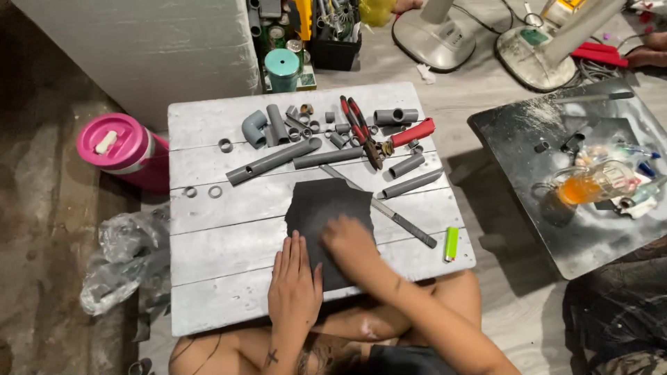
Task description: Sanding a small circular PVC component on a sheet of sandpaper on a wooden table.
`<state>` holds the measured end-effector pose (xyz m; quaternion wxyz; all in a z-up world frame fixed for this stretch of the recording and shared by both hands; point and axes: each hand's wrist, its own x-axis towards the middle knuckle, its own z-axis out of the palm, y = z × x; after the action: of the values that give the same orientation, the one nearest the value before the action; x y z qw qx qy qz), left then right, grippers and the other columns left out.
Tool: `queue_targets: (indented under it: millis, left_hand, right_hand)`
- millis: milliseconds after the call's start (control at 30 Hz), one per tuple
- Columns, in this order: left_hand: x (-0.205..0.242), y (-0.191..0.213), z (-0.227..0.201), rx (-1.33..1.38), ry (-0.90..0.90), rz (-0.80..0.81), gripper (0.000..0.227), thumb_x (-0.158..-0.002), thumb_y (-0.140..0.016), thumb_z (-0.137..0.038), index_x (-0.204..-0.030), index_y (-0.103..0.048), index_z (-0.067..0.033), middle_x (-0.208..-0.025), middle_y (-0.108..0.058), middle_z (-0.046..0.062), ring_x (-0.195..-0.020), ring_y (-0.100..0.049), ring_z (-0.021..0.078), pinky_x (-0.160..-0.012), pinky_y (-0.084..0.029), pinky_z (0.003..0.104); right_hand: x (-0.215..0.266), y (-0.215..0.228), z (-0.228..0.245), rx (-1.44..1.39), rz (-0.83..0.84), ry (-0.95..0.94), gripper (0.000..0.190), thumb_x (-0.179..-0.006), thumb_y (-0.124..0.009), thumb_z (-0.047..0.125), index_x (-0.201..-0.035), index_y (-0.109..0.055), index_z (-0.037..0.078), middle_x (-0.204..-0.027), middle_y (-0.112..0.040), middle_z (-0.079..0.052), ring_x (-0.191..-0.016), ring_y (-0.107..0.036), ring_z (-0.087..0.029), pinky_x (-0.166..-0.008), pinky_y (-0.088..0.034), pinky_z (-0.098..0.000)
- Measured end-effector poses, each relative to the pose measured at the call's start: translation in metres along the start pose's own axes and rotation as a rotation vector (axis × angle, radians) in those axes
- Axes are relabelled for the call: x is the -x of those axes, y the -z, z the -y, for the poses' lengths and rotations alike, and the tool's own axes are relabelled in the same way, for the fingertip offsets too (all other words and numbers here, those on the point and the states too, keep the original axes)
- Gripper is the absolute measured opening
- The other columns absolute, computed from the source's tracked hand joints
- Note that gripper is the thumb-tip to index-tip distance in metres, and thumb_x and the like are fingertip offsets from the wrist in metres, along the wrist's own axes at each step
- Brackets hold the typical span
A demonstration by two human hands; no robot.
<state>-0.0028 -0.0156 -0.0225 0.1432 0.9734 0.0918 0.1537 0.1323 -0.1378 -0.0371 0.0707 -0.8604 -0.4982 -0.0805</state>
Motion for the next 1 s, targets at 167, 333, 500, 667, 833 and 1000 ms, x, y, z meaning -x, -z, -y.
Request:
queue_targets:
  millis: [167,333,500,667,833,1000]
  left_hand:
    - [0.0,0.007,0.001,0.019,-0.021,-0.021,0.059,-0.105,-0.046,-0.036,-0.152,-0.044,0.0015,-0.162,-0.041,0.016,-0.149,-0.04,0.0274,-0.123,-0.031,0.04]
    - [0.0,0.004,0.0,-0.019,-0.026,0.009,0.061,-0.104,-0.044,-0.031,-0.155,-0.038,0.0017,-0.165,-0.037,0.016,-0.151,-0.037,0.027,-0.125,-0.028,0.04]
    - [0.0,0.008,-0.001,0.089,0.015,0.07,0.076,-0.086,-0.054,-0.024,-0.155,-0.037,0.0029,-0.166,-0.034,0.017,-0.154,-0.031,0.0289,-0.127,-0.023,0.041]
    - [-0.002,0.006,0.005,0.049,-0.014,0.084,0.079,-0.086,-0.052,-0.027,-0.157,-0.033,0.0021,-0.167,-0.03,0.017,-0.154,-0.029,0.0282,-0.127,-0.021,0.041]
    - [0.002,0.006,0.0,0.064,0.012,0.037,0.078,-0.082,-0.054,-0.024,-0.153,-0.041,0.0036,-0.164,-0.037,0.018,-0.152,-0.035,0.0294,-0.127,-0.025,0.041]
    - [0.001,0.009,0.003,0.054,-0.015,0.078,0.077,-0.087,-0.053,-0.027,-0.156,-0.035,0.0023,-0.167,-0.032,0.017,-0.154,-0.031,0.028,-0.127,-0.022,0.041]
  right_hand:
    - [0.039,0.017,-0.005,-0.065,-0.083,-0.223,0.008,-0.086,-0.063,0.009,-0.094,-0.062,0.006,-0.086,-0.056,-0.012,-0.076,-0.054,-0.034,-0.06,-0.043,-0.0489]
    - [0.028,0.028,0.023,-0.163,-0.046,-0.049,0.021,-0.089,-0.064,0.011,-0.108,-0.066,0.004,-0.1,-0.061,-0.011,-0.082,-0.053,-0.032,-0.063,-0.042,-0.0434]
    - [-0.001,0.024,-0.038,-0.059,-0.237,-0.14,0.004,-0.081,-0.063,0.004,-0.083,-0.06,0.006,-0.08,-0.053,-0.011,-0.072,-0.051,-0.033,-0.061,-0.04,-0.0477]
    - [0.043,0.039,0.025,-0.144,-0.014,-0.176,0.025,-0.086,-0.064,0.004,-0.111,-0.064,0.001,-0.098,-0.06,-0.015,-0.08,-0.055,-0.034,-0.064,-0.044,-0.0453]
    - [-0.003,0.01,-0.019,-0.059,-0.116,-0.058,0.008,-0.08,-0.07,0.002,-0.087,-0.066,0.005,-0.081,-0.063,-0.011,-0.073,-0.058,-0.032,-0.059,-0.044,-0.0461]
    - [0.07,0.008,0.009,-0.186,-0.036,-0.26,0.035,-0.084,-0.06,-0.002,-0.119,-0.061,0.002,-0.104,-0.061,-0.017,-0.086,-0.06,-0.037,-0.07,-0.048,-0.0486]
